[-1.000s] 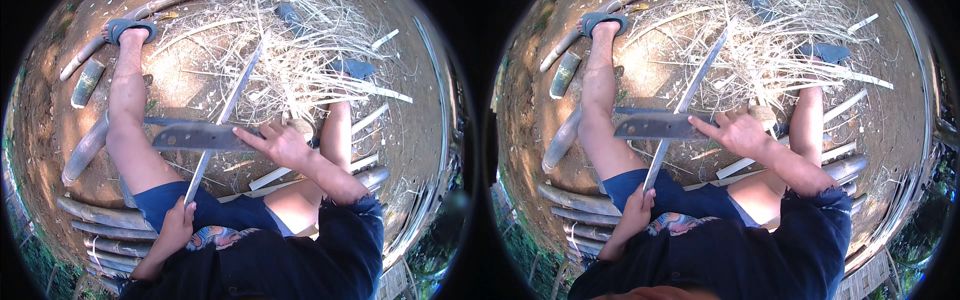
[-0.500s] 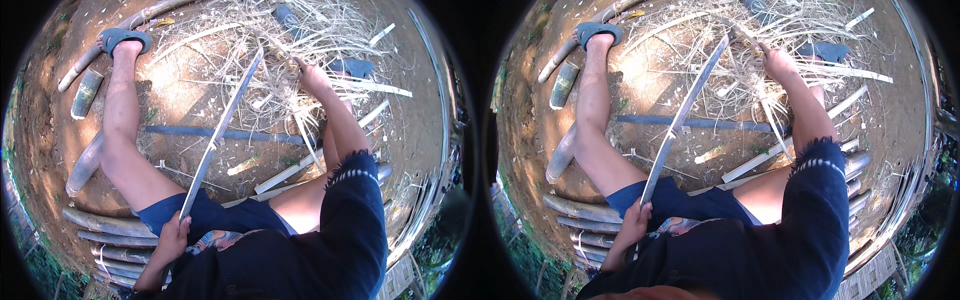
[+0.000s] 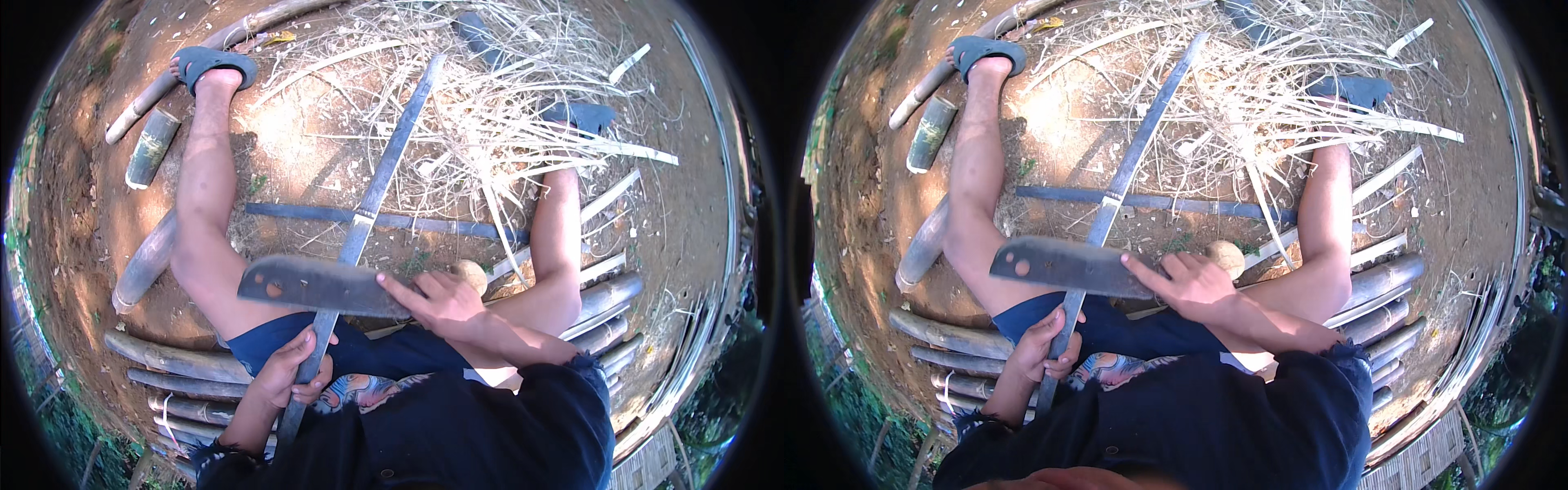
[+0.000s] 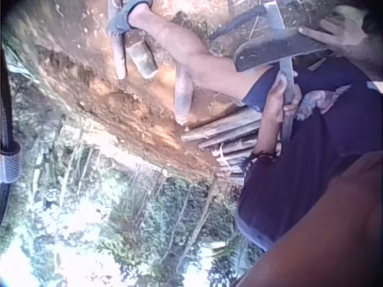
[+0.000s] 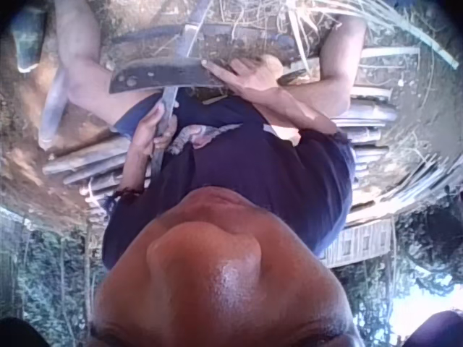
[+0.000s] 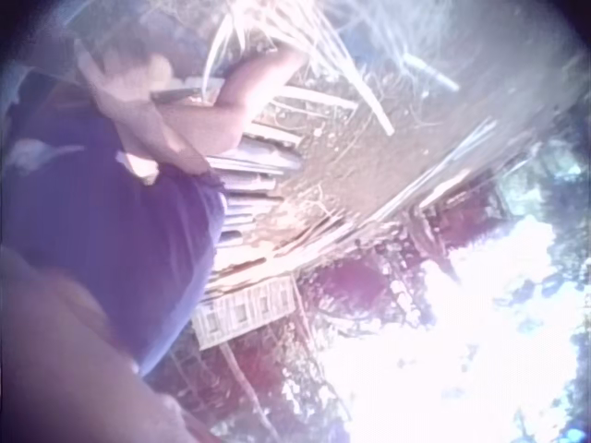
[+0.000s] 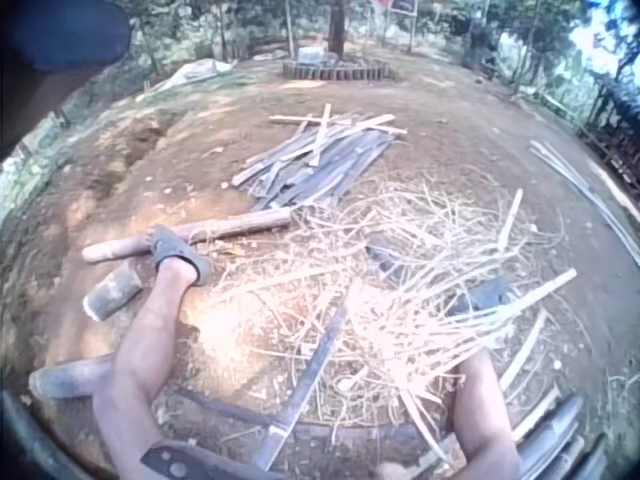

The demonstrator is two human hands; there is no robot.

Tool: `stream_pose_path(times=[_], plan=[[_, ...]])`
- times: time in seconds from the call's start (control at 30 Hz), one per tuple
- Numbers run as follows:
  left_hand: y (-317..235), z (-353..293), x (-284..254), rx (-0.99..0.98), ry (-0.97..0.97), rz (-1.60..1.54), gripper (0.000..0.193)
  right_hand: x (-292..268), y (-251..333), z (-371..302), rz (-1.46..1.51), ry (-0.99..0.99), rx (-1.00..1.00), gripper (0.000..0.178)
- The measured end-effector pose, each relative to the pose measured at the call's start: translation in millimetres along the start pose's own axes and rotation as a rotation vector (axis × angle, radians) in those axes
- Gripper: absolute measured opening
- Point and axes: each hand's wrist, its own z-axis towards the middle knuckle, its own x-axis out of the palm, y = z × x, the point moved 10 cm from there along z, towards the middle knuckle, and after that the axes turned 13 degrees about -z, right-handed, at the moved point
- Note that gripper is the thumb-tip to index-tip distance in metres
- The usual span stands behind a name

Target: The person shaves thin layers off a long bamboo strip using a blade, then uses the blade to smooth the edges of a larger curved piece of bamboo.

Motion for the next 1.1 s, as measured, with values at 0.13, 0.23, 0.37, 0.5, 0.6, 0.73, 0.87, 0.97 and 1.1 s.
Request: stream_pose_path(times=[0.13,0.23,0.37,0.5,0.6,0.73,0.87,0.97,1.1], plan=[[6.4,-9.9,8.4,-0.031,0.086,-0.128,0.035,-8.2,-13.5,5.5,-0.136,-0.016,-0.047,0.069],[7.6,-13.3,5.5,-0.008,0.058,-0.070,0.033,38.7,-131.1,1.5,0.089,0.155,0.495,0.071],[1.9,2.0,18.7,-0.005,0.143,-0.162,0.032,9.7,-85.6,27.7,0.041,0.178,0.228,0.073],[13.1,-19.2,5.6,-0.011,0.098,-0.179,0.032,11.9,-73.3,26.3,-0.284,0.008,-0.215,0.069],[23.7,-44.0,-15.8,-0.032,0.100,-0.216,0.032,66.3,-239.8,20.4,-0.308,0.349,0.565,0.056],[26.9,-54.1,-21.7,-0.033,0.052,-0.160,0.033,71.6,-278.0,15.4,-0.128,0.156,0.629,0.050],[18.0,-38.3,-10.4,-0.044,0.061,-0.207,0.033,38.3,-131.1,34.0,-0.043,0.162,0.281,0.068],[11.4,-29.2,-11.2,-0.047,0.073,-0.221,0.033,5.8,-35.1,35.0,-0.026,-0.001,-0.042,0.072],[9.7,-29.0,-10.2,-0.127,0.182,-0.424,0.036,-15.4,22.9,19.7,0.073,0.065,-0.149,0.069]])
